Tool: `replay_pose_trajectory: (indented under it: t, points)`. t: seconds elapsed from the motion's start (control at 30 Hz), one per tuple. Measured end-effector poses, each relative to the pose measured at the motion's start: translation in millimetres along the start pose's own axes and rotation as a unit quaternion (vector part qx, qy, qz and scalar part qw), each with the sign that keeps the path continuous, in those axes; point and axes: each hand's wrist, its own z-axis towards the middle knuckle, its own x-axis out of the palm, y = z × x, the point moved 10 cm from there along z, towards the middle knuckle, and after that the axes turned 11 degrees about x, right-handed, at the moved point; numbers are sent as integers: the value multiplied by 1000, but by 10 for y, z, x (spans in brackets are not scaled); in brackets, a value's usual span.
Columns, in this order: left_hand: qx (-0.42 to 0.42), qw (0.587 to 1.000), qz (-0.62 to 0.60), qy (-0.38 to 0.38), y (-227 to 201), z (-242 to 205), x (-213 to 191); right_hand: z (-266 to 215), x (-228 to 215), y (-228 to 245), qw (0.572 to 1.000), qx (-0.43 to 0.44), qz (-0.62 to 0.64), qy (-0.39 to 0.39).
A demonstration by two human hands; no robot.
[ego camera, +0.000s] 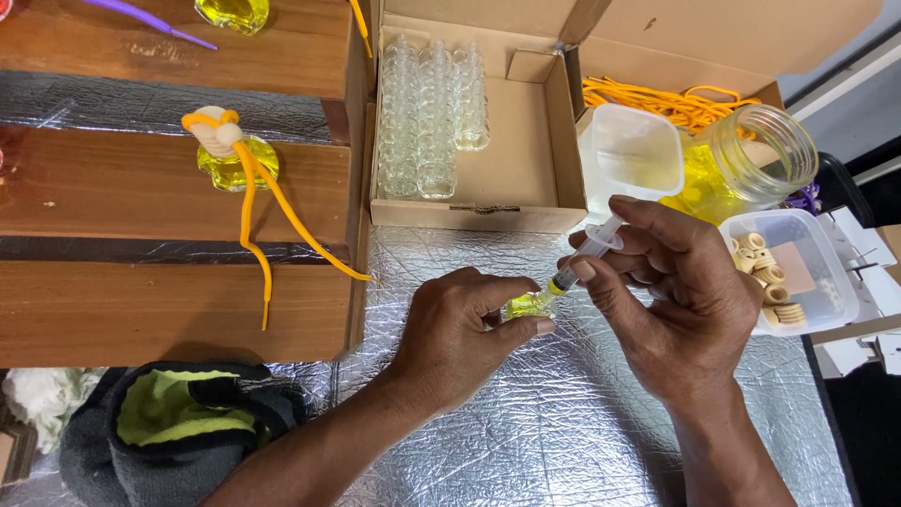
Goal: Filling small glass perfume bottles with liquid using a syringe and then attaching wooden caps.
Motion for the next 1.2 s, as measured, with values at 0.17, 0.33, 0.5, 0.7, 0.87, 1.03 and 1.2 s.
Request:
replay_pose_trajectory:
  t: [0.17,0.33,0.5,0.7,0.87,1.03,1.2]
  points:
    - [4,1000,-7,0,-22,2,-12,-10,-14,-16,1000,-7,-25,-15]
    - [8,1000,-6,-1,-21,-1,-10,-11,-12,-4,1000,-10,-18,-11]
    - [4,1000,-2,-4,-4,-11,-3,-13,-10,-33,1000,-1,7,0]
    - [0,1000,-2,-4,-4,-4,-6,-4,-10,9,1000,-4,-1,-7]
    - [-3,1000,1,0,3,-2,-7,-11,-7,37,999,-24,-23,-11]
    - [10,1000,1,-6,-10,-8,-10,-13,-6,40,999,-25,-34,-14]
    - [7,1000,3,-9,4,-6,-9,-12,-7,18,1000,-11,-19,-12]
